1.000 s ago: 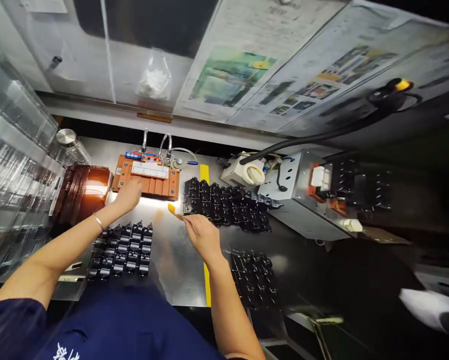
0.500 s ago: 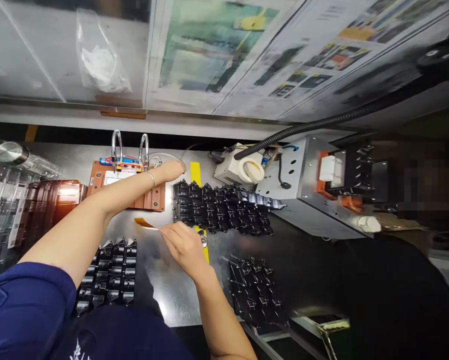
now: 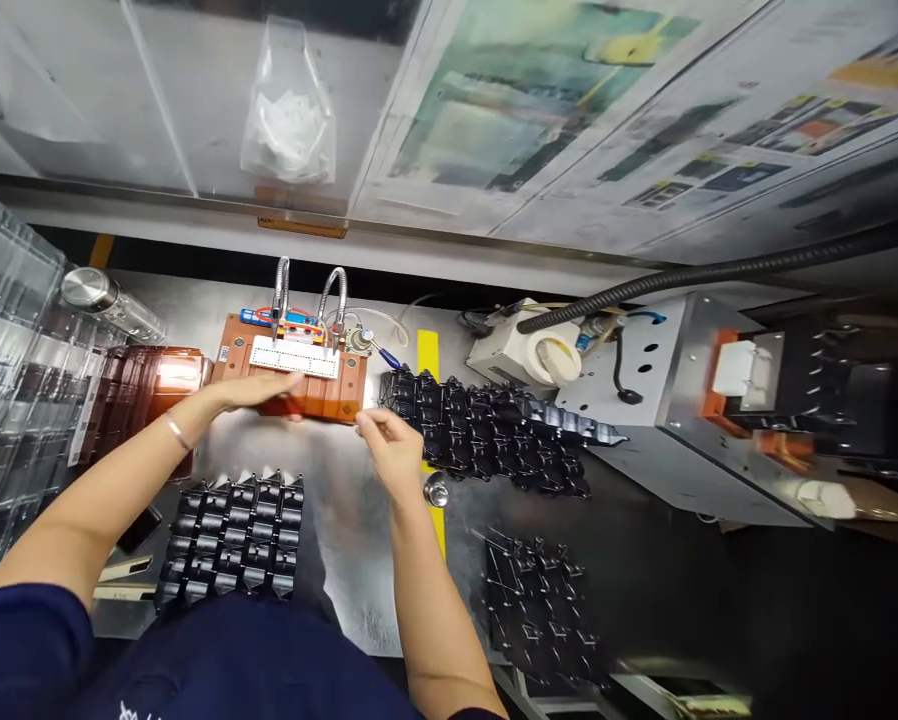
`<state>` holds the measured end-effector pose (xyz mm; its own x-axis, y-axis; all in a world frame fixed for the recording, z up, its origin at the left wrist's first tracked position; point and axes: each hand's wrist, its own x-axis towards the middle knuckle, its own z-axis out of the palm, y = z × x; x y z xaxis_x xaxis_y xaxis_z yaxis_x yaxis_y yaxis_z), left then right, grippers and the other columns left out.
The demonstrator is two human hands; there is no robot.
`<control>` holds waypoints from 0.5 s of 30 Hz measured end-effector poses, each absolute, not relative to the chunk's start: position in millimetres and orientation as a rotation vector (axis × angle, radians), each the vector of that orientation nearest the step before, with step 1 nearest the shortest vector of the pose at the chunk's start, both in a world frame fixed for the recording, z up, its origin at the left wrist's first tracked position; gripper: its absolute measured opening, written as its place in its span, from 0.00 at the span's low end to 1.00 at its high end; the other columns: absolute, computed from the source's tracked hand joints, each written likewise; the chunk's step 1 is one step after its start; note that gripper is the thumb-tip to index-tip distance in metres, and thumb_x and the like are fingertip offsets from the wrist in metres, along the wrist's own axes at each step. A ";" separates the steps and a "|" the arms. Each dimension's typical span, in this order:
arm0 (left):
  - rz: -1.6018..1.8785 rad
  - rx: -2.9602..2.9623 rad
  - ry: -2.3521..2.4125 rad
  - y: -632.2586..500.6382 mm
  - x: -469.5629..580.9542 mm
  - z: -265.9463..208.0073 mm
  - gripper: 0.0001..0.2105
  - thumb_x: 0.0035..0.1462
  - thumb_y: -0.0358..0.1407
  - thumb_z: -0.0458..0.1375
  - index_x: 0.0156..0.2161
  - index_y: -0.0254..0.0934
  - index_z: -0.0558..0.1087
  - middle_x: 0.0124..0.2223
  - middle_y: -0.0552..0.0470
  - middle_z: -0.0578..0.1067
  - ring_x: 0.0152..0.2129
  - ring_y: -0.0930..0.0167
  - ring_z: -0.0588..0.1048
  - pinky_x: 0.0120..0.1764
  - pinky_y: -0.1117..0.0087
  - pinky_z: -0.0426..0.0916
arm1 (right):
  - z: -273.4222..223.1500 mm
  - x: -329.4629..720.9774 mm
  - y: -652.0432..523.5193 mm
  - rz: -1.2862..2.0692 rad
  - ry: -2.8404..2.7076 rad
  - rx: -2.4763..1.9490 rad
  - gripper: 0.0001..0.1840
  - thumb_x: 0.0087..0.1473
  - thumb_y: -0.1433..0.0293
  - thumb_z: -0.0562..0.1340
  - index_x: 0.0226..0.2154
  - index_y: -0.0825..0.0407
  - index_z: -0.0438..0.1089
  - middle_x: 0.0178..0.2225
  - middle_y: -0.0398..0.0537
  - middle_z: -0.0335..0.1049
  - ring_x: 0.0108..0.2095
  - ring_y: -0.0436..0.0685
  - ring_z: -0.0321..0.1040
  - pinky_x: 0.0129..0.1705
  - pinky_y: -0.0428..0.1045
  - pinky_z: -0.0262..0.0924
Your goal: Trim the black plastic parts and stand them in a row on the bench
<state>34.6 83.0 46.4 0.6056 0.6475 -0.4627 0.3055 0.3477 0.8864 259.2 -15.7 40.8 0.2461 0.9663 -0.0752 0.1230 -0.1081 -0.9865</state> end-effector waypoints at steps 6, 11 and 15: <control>0.478 0.712 1.314 62.6 -29.6 25.9 0.14 0.44 0.42 0.68 0.29 0.33 0.74 0.31 0.43 0.79 0.23 0.70 0.76 0.25 0.71 0.72 | -15.6 224.9 10.4 1.121 -0.687 -1.592 0.18 0.38 0.56 0.68 0.26 0.54 0.72 0.19 0.41 0.69 0.20 0.49 0.65 0.25 0.48 0.65; 0.640 0.658 1.530 80.3 -11.0 1.6 0.10 0.47 0.36 0.66 0.25 0.33 0.70 0.19 0.53 0.72 0.13 0.79 0.68 0.16 0.80 0.62 | -25.7 217.7 32.3 1.194 -0.571 -1.655 0.16 0.33 0.58 0.68 0.21 0.54 0.68 0.17 0.40 0.68 0.15 0.46 0.60 0.17 0.44 0.59; 0.683 0.689 1.646 93.5 -2.2 -6.5 0.10 0.47 0.31 0.63 0.21 0.34 0.66 0.14 0.58 0.67 0.09 0.80 0.62 0.13 0.80 0.54 | -26.7 223.2 51.6 1.221 -0.513 -1.703 0.14 0.34 0.63 0.68 0.16 0.53 0.64 0.12 0.37 0.63 0.12 0.43 0.55 0.13 0.41 0.53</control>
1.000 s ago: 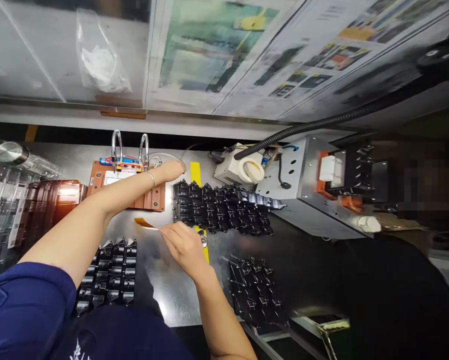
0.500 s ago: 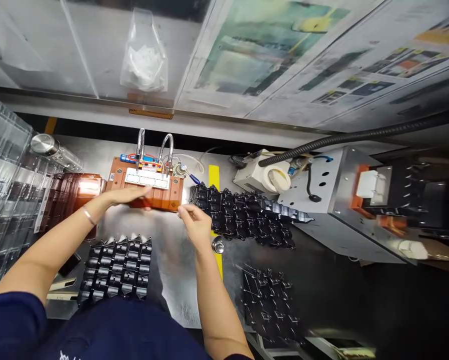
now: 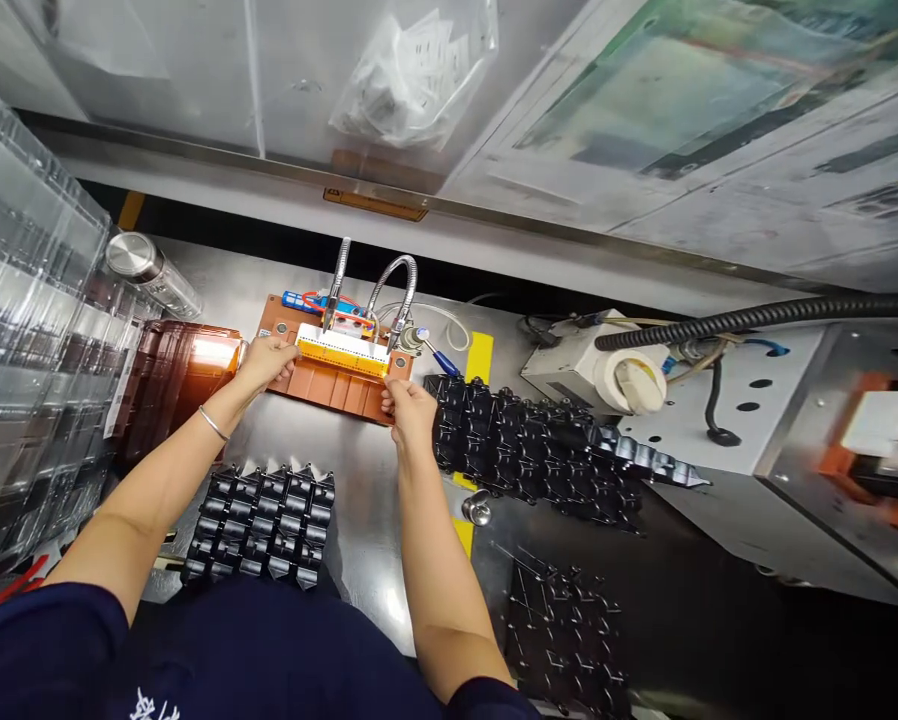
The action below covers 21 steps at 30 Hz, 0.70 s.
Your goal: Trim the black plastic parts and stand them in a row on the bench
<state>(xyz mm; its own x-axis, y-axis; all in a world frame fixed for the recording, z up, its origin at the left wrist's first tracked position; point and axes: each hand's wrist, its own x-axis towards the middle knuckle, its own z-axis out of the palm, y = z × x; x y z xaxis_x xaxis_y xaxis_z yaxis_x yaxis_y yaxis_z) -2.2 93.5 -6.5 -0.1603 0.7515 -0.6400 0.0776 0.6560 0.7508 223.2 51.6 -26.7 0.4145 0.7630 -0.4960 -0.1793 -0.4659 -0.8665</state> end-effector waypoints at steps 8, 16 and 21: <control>0.667 0.720 1.730 106.3 -5.1 -14.1 0.11 0.45 0.31 0.61 0.19 0.35 0.64 0.12 0.61 0.62 0.08 0.81 0.57 0.13 0.79 0.47 | -32.4 223.8 64.7 1.265 -0.479 -1.748 0.14 0.37 0.67 0.69 0.16 0.53 0.62 0.12 0.36 0.63 0.10 0.43 0.54 0.11 0.39 0.50; 0.650 0.719 1.720 107.8 -5.6 -10.9 0.11 0.46 0.30 0.61 0.19 0.36 0.62 0.12 0.62 0.61 0.08 0.81 0.56 0.13 0.79 0.47 | -33.2 224.9 64.9 1.297 -0.468 -1.759 0.14 0.40 0.69 0.69 0.17 0.53 0.62 0.12 0.36 0.63 0.10 0.42 0.54 0.11 0.38 0.51; 0.619 0.759 1.714 110.9 -7.6 -9.2 0.11 0.46 0.31 0.62 0.20 0.35 0.64 0.13 0.61 0.63 0.08 0.81 0.58 0.13 0.79 0.50 | -40.6 232.3 68.6 1.366 -0.483 -1.793 0.16 0.41 0.67 0.70 0.17 0.54 0.63 0.12 0.39 0.66 0.10 0.44 0.57 0.10 0.39 0.54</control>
<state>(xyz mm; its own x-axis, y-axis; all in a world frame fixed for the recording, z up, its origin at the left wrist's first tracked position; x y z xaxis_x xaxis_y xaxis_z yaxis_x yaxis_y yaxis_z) -7.6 110.9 -9.2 -0.1871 0.7533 -0.6305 0.1764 0.6572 0.7328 232.3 68.6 -40.6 0.3405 0.7118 -0.6144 -0.1676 -0.5970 -0.7846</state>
